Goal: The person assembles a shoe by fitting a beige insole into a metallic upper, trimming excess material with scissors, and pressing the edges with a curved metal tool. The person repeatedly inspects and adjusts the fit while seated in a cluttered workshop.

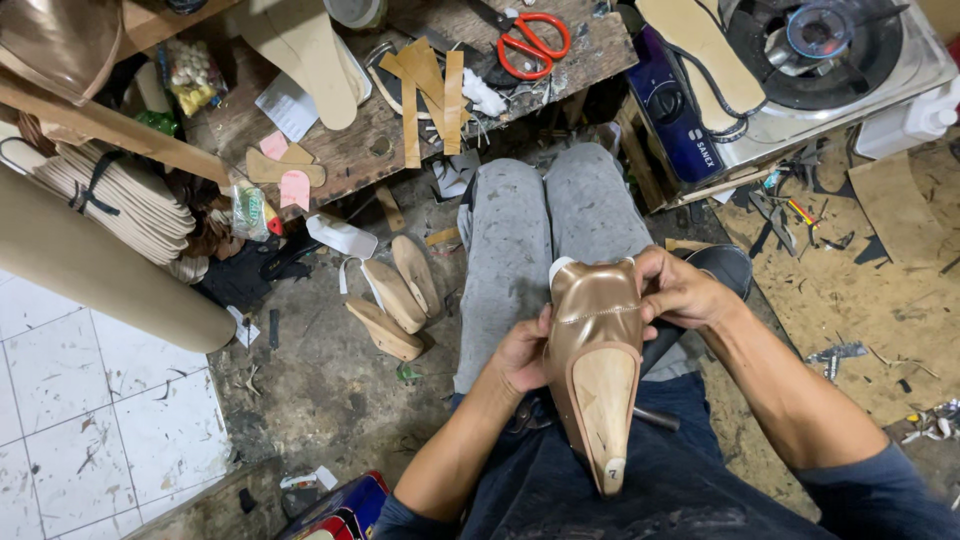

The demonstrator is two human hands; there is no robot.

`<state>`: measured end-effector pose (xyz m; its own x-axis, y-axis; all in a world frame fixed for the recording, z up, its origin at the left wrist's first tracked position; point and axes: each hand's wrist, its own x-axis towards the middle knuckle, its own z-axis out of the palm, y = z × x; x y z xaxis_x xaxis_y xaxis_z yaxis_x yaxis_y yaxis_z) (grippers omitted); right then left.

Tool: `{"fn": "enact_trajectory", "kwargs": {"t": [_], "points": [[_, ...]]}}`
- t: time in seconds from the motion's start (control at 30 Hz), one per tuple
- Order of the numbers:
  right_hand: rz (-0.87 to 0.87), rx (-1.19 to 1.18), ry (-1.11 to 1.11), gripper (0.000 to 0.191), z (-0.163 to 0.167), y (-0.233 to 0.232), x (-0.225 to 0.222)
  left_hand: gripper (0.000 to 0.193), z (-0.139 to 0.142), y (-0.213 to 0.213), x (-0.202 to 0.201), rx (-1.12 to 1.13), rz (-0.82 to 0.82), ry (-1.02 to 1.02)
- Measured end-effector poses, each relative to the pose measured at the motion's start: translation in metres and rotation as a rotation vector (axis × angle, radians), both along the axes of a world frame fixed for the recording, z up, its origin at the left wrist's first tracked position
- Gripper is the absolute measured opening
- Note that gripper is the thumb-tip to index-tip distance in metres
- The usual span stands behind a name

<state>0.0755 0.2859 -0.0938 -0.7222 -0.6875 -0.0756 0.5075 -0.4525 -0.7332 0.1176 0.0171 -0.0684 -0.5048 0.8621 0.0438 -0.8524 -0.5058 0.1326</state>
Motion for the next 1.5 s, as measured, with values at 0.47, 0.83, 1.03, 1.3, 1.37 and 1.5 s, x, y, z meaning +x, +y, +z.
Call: {"fn": "enact_trajectory", "kwargs": {"t": [0.47,0.83,1.03,1.3,1.37,1.5], "points": [[-0.023,-0.136,-0.2,0.033,0.064,-0.037,-0.017,0.034,-0.052,-0.006,0.005,0.009,0.214,-0.065],[-0.135,1.321,1.021,0.02,0.092,-0.051,0.053,0.02,0.095,-0.022,-0.076,-1.04,0.905,0.94],[-0.191,1.183,1.365,0.023,0.064,-0.05,0.082,0.022,0.078,0.01,-0.118,-1.537,1.22,1.6],[-0.082,1.1,1.407,0.028,0.061,-0.05,0.087,0.017,0.008,0.056,-0.109,-1.832,1.126,2.016],[-0.086,1.163,1.384,0.028,0.061,-0.06,0.086,0.023,0.006,0.057,-0.105,-1.752,1.109,1.988],[-0.075,1.257,1.362,0.031,0.064,-0.081,0.079,0.026,0.022,0.043,-0.112,-1.793,0.986,2.05]]}}
